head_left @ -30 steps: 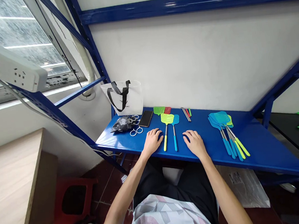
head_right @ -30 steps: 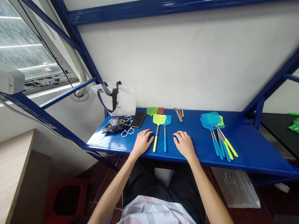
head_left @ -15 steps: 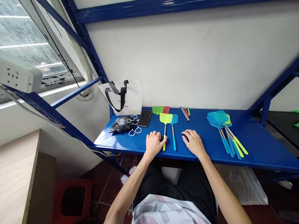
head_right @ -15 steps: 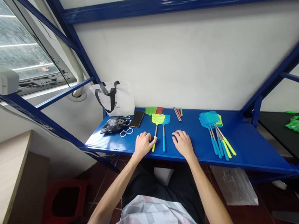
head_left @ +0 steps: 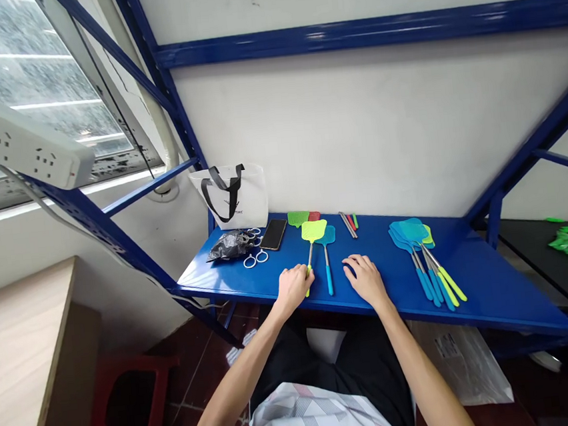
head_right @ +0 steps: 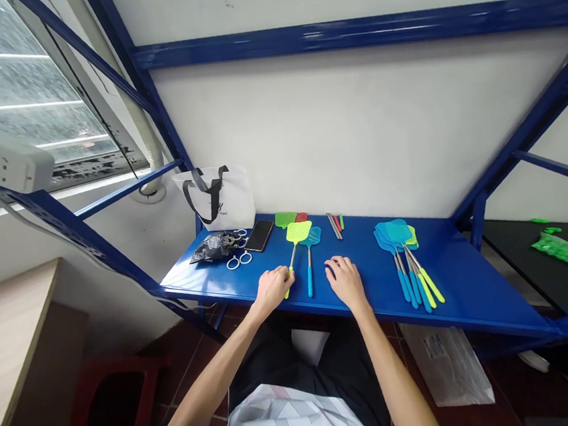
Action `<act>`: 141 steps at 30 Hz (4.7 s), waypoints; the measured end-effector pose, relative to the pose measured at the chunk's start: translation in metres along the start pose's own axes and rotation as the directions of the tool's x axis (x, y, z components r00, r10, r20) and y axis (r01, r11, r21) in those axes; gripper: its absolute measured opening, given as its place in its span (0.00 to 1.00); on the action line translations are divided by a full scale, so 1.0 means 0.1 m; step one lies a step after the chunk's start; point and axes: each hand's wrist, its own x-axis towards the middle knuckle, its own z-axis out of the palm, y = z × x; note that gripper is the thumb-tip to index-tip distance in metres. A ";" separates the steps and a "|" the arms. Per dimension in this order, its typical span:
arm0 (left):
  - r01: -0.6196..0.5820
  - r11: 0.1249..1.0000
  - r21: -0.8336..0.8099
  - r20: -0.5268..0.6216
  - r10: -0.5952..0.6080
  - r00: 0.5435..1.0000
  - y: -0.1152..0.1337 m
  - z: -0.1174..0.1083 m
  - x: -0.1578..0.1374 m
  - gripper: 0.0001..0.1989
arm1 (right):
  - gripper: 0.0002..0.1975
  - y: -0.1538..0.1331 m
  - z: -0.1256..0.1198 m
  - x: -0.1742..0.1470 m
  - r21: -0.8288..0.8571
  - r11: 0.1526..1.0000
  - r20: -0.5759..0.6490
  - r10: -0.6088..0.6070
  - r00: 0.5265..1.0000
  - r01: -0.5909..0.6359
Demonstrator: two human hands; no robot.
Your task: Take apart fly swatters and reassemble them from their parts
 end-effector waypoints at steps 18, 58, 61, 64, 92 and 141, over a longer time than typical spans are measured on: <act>-0.222 0.728 -0.649 -0.052 0.249 0.967 0.49 -0.25 -0.24 0.32 | 0.26 -0.88 -0.63 0.01 0.841 0.471 0.163 0.249 0.955 -0.266; -0.029 0.040 -0.999 -0.038 -0.253 0.967 0.41 -0.37 -0.14 0.20 | 0.24 -1.26 -0.46 -0.04 0.752 0.586 0.302 0.099 0.948 -0.301; -0.051 0.051 -0.997 -0.062 -0.234 0.970 0.38 -0.43 -0.14 0.18 | 0.27 -1.19 -0.53 0.00 0.812 0.299 0.540 -0.061 0.840 -0.500; -0.056 0.057 -0.997 -0.069 -0.243 0.968 0.38 -0.46 -0.12 0.18 | 0.26 -1.16 -0.56 -0.01 0.820 0.349 0.501 -0.057 0.863 -0.453; -0.092 -0.065 -0.994 -0.065 -0.342 0.938 0.27 -0.51 0.04 0.22 | 0.27 -0.94 -0.55 -0.09 0.725 0.591 0.455 -0.026 0.890 -0.353; -0.074 0.137 -0.988 -0.117 -0.338 0.934 0.69 0.00 -0.28 0.26 | 0.22 -1.07 -0.48 -0.13 0.440 0.891 0.172 0.034 0.985 -0.108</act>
